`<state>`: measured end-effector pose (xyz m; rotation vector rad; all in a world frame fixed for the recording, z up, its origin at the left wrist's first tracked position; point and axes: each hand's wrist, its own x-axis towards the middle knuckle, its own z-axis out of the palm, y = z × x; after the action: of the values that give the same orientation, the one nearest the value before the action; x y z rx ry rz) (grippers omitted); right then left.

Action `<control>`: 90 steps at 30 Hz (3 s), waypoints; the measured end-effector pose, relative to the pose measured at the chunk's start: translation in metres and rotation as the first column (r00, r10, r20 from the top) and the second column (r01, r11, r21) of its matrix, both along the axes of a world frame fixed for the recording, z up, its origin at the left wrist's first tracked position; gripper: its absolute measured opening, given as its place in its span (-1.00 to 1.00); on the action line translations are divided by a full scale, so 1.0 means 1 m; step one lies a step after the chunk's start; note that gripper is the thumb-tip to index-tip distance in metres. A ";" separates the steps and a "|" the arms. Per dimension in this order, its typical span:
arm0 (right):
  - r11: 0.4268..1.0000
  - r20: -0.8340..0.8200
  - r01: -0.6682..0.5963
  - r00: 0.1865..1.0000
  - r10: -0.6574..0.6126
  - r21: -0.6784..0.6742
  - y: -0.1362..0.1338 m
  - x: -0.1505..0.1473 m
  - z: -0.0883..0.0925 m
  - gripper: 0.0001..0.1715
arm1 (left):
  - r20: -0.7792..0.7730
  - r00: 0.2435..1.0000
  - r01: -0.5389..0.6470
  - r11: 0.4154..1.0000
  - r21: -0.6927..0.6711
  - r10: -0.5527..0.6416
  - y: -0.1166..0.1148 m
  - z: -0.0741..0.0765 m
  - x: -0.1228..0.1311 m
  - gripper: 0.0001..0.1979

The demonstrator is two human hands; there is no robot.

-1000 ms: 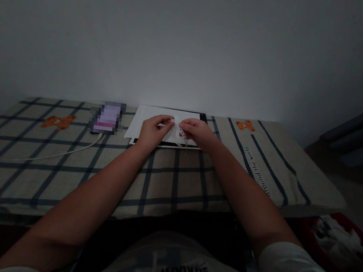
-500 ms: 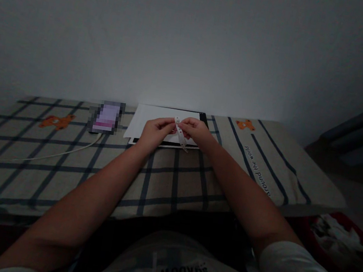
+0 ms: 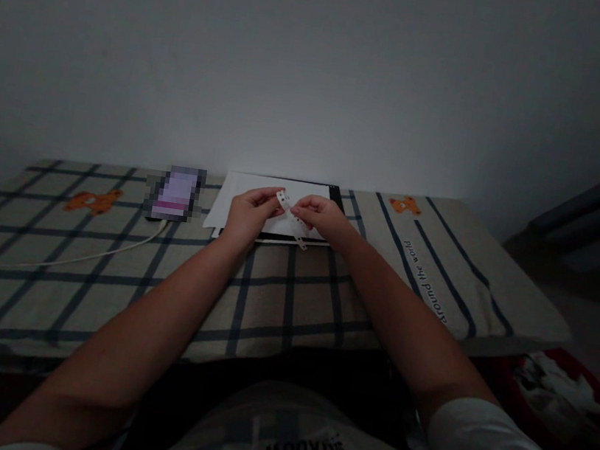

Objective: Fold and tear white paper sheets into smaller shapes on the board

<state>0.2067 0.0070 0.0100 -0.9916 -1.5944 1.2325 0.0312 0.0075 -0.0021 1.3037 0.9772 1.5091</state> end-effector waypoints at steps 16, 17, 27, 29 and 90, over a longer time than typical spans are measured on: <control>0.989 -0.046 0.139 0.989 -0.142 -0.053 0.004 -0.002 -0.002 -0.64 | -0.097 0.992 0.086 0.994 0.074 -0.079 -0.003 -0.001 0.001 -0.57; 0.988 -0.051 0.144 0.988 -0.147 -0.059 0.004 -0.003 -0.002 -0.66 | -0.111 0.990 0.097 0.992 0.076 -0.088 -0.003 -0.002 0.001 -0.55; 0.996 -0.045 0.075 0.996 -0.077 -0.052 0.005 -0.002 -0.006 -0.75 | -0.064 0.998 -0.019 0.999 0.028 0.021 0.000 -0.003 0.002 -0.61; 0.998 -0.051 0.044 0.998 -0.046 -0.048 0.006 -0.001 -0.006 -0.76 | -0.049 0.998 -0.048 0.999 0.020 0.049 0.001 -0.003 0.001 -0.63; 0.942 -0.096 -0.078 0.994 0.049 -0.327 -0.001 -0.002 -0.005 -0.90 | 0.151 0.943 -0.317 0.937 0.145 0.296 0.007 -0.001 -0.005 -0.62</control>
<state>0.2045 0.0061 0.0048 -1.0831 -1.3873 1.6034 0.0261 0.0144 -0.0027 1.1905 1.0236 1.9265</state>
